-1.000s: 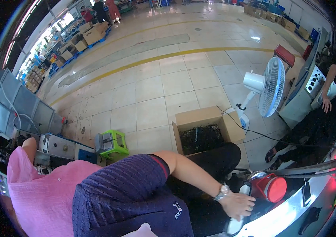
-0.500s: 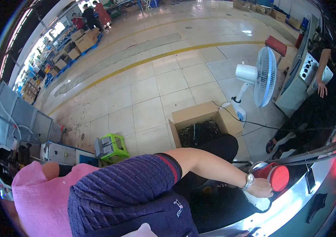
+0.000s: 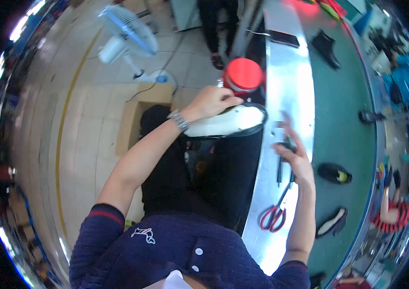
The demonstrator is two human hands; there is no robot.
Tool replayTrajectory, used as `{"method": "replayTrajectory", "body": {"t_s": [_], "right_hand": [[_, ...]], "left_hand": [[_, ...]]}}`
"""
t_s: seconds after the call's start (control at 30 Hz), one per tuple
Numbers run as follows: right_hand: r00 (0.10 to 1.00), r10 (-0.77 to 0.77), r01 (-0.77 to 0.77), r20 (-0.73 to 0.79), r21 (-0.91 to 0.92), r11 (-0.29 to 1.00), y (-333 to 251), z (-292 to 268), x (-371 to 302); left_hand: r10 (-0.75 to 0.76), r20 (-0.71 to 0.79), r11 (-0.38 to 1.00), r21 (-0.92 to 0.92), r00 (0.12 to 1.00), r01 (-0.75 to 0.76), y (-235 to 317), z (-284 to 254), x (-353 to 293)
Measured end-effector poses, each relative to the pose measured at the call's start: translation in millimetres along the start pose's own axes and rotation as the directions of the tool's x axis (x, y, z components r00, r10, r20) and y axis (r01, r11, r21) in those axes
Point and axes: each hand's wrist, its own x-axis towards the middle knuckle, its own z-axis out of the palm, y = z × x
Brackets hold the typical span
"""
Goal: Trim and finish shoe components as part of an assembly line process.
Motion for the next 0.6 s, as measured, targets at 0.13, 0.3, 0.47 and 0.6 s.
{"method": "replayTrajectory", "body": {"t_s": [0.13, 0.3, 0.47, 0.6], "right_hand": [[0.918, 0.068, -0.002, 0.392, -0.165, 0.986, -40.8, 35.0, -0.6], [0.888, 0.217, 0.061, 0.404, -0.574, 0.816, -80.3, 58.8, 31.2], [0.839, 0.394, -0.143, 0.377, -0.545, 0.826, -85.8, 62.1, 30.5], [0.973, 0.041, 0.098, 0.225, -0.570, 0.816, -46.8, 82.7, -0.9]], "left_hand": [[0.037, 0.166, 0.997, 0.064, 0.985, -0.049, 27.6, -7.3, -34.0], [0.056, -0.007, 0.939, 0.340, 0.998, -0.050, 53.7, 16.9, -72.9], [0.057, -0.109, 0.961, 0.276, 0.992, -0.025, 50.3, 22.7, -77.6], [0.128, -0.116, 0.953, 0.289, 0.985, -0.089, 49.9, 22.2, -80.7]]}}
